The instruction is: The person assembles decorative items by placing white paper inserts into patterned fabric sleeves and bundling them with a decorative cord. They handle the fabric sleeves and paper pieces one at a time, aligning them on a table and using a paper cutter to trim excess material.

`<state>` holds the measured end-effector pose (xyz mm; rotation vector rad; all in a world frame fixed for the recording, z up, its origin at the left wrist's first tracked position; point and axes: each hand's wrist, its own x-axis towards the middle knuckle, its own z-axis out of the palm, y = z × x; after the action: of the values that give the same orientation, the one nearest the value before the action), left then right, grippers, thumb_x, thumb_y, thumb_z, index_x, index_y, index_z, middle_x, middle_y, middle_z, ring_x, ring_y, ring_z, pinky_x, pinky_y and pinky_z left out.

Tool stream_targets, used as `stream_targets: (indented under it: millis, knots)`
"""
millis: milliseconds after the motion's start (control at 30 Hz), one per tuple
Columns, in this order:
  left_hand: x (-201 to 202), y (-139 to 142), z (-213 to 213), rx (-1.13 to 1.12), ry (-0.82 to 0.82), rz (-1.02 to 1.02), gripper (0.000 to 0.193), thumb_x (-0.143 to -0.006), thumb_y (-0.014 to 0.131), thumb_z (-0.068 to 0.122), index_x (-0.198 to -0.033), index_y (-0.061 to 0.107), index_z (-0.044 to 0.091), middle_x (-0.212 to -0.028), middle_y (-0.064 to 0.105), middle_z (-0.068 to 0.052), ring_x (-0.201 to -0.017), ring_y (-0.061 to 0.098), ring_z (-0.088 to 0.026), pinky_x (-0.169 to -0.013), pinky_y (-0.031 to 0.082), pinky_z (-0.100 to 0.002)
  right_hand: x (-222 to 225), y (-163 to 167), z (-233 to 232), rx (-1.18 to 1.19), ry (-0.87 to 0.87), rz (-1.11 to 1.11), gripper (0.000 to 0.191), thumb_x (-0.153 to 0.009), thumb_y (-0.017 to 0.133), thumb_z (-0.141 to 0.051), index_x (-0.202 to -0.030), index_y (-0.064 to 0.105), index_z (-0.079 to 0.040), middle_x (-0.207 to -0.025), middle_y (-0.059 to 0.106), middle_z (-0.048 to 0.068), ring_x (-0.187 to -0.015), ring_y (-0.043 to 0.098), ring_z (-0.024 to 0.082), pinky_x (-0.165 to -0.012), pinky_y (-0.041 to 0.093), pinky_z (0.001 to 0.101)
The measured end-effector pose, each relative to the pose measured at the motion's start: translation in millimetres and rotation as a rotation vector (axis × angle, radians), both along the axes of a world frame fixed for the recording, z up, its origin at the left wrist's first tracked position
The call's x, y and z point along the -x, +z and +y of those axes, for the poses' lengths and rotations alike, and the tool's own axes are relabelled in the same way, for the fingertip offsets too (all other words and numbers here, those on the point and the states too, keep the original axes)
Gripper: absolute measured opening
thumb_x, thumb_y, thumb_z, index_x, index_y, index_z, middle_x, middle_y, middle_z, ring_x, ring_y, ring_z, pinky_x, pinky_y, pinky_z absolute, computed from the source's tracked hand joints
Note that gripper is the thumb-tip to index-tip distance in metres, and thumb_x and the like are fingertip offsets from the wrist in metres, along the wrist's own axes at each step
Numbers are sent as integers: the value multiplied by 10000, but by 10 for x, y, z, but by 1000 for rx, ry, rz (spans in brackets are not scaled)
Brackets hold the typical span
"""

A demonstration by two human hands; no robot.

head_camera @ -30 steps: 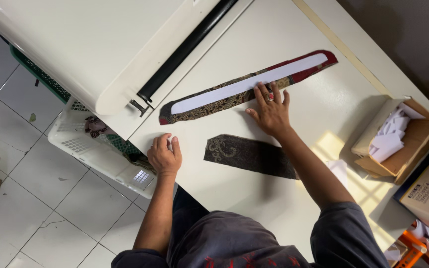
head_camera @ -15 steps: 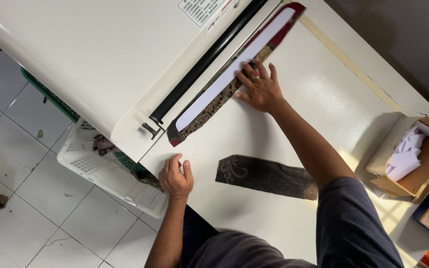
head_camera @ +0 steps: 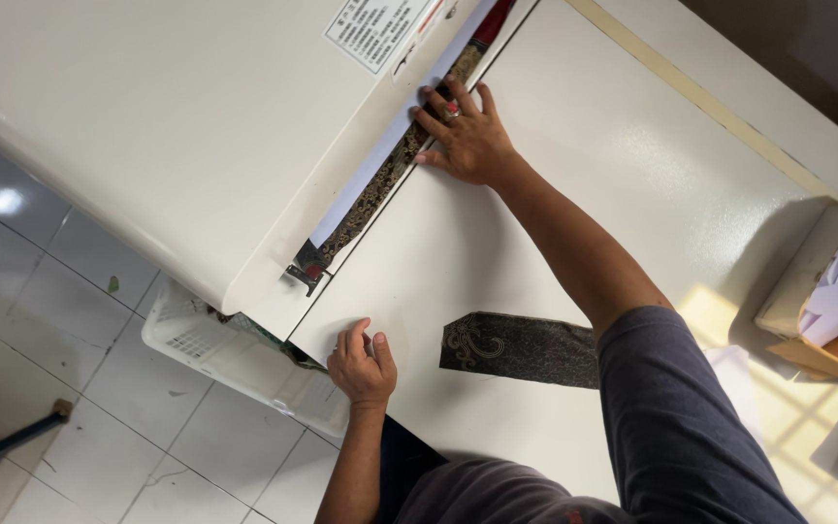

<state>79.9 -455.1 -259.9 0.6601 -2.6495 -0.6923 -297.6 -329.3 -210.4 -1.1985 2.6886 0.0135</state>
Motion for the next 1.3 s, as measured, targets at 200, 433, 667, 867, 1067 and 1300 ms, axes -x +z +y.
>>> stream_targets:
  millis: [200,433,667,867,1067,1300]
  knots:
    - [-168,36,105,40,12,11,419,-1031,487,443,-1110,693,87,-850,653,-9,-728,637,-197,-655,446,-401,-583,126,453,194,-75,-27,840,-986,176,-763,-1619,300,-224,-1716,180,82,-1553,53,368,-1206,59,658]
    - [-531,149,300,75,1,20,368,-1024,523,400,-1104,693,83,-865,653,-20,-766,647,-224,-648,457,-414,-2518,433,2378,384,-398,-186,682,-1020,412,-598,-1530,461,-149,-1692,240,128,-1560,120,398,-1204,95,653]
    - [-863,354,570,24,-8,80,335,-1049,549,389,-1091,693,89,-927,679,-41,-827,675,-245,-720,521,-420,-4227,515,3845,349,-754,-92,525,-1009,534,-495,-1380,593,-127,-1636,386,172,-1533,255,431,-1206,164,632]
    - [-1122,742,1509,-9,-226,-156,510,-885,763,369,-1188,633,-19,-1097,628,-199,-1013,635,-367,-780,513,-519,-4870,466,4220,416,-783,-39,543,-983,559,-495,-1380,605,-127,-1591,413,185,-1517,261,435,-1179,155,656]
    - [-1083,930,2125,-103,-200,-460,428,-835,814,384,-1095,675,75,-1077,679,-126,-1037,650,-328,-858,521,-478,-5152,567,4228,468,-704,-34,486,-990,571,-487,-1333,632,-147,-1565,421,174,-1507,259,422,-1186,151,662]
    - [-1287,950,2194,-454,-159,-111,376,-858,780,135,-1180,620,25,-1104,736,-156,-1031,725,-299,-886,573,-406,-5388,659,4265,515,-666,-61,462,-967,614,-457,-1295,659,-135,-1584,419,173,-1508,271,416,-1192,168,643]
